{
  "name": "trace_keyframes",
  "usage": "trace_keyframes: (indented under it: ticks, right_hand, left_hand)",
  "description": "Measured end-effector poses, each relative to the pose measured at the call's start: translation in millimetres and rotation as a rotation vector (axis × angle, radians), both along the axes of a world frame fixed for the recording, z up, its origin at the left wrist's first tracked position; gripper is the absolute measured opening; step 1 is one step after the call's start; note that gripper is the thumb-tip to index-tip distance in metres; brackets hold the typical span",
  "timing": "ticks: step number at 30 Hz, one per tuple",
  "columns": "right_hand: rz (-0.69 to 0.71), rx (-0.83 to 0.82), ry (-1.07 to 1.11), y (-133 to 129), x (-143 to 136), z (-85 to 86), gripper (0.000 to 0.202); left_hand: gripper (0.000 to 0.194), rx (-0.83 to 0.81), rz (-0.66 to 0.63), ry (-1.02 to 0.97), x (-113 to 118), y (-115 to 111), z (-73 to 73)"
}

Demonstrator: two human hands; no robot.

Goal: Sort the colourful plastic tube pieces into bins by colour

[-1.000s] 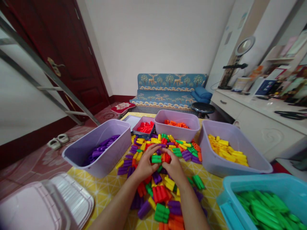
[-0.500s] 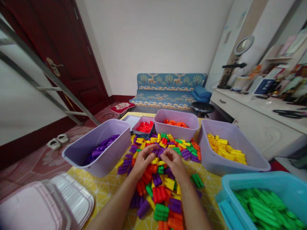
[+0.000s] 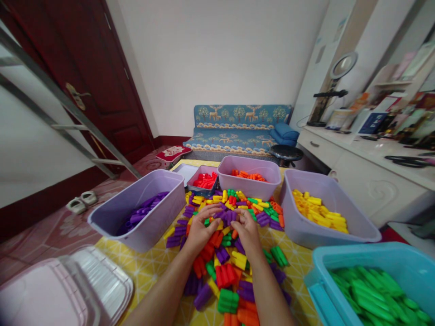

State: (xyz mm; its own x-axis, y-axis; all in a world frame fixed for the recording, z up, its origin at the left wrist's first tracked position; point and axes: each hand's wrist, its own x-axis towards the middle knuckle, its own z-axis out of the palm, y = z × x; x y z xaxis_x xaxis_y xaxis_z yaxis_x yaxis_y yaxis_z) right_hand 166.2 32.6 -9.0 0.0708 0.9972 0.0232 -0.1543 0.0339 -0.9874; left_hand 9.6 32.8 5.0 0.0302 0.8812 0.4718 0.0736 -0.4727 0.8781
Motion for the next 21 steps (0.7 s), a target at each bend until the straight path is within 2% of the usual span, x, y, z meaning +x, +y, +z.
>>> trace_keyframes:
  ticks: [2, 4, 8, 11, 13, 16, 19, 21]
  right_hand:
    - [0.003, 0.010, -0.025, 1, 0, -1.5, 0.034]
    - [-0.003, 0.017, -0.051, 2, 0, -3.3, 0.032]
    - [-0.025, 0.024, -0.077, 3, 0, -6.5, 0.034]
    - [-0.035, 0.029, -0.079, 3, -1, -7.7, 0.034]
    - [-0.042, 0.026, -0.078, 3, -1, -8.5, 0.034]
    - [-0.044, 0.026, -0.077, 4, -1, -10.2, 0.035]
    - [-0.043, 0.030, -0.076, 4, -1, -11.1, 0.035]
    - [-0.045, 0.032, -0.075, 4, -1, -10.8, 0.034]
  left_hand:
    - [0.020, -0.089, 0.002, -0.120, -1, 2, 3.5]
    - [0.019, -0.173, 0.048, -0.375, -4, 5, 14.0]
    - [0.018, -0.174, 0.140, -1.069, -28, 6, 55.7]
    - [0.022, -0.209, 0.207, -1.336, -53, -2, 88.4]
    - [0.026, -0.231, 0.233, -1.401, -67, -10, 103.2]
    - [0.026, -0.291, 0.195, -1.399, -77, -20, 114.2]
    - [0.033, -0.317, 0.106, -1.320, -74, -22, 115.0]
    - [0.034, -0.328, 0.082, -1.223, -65, -18, 109.0]
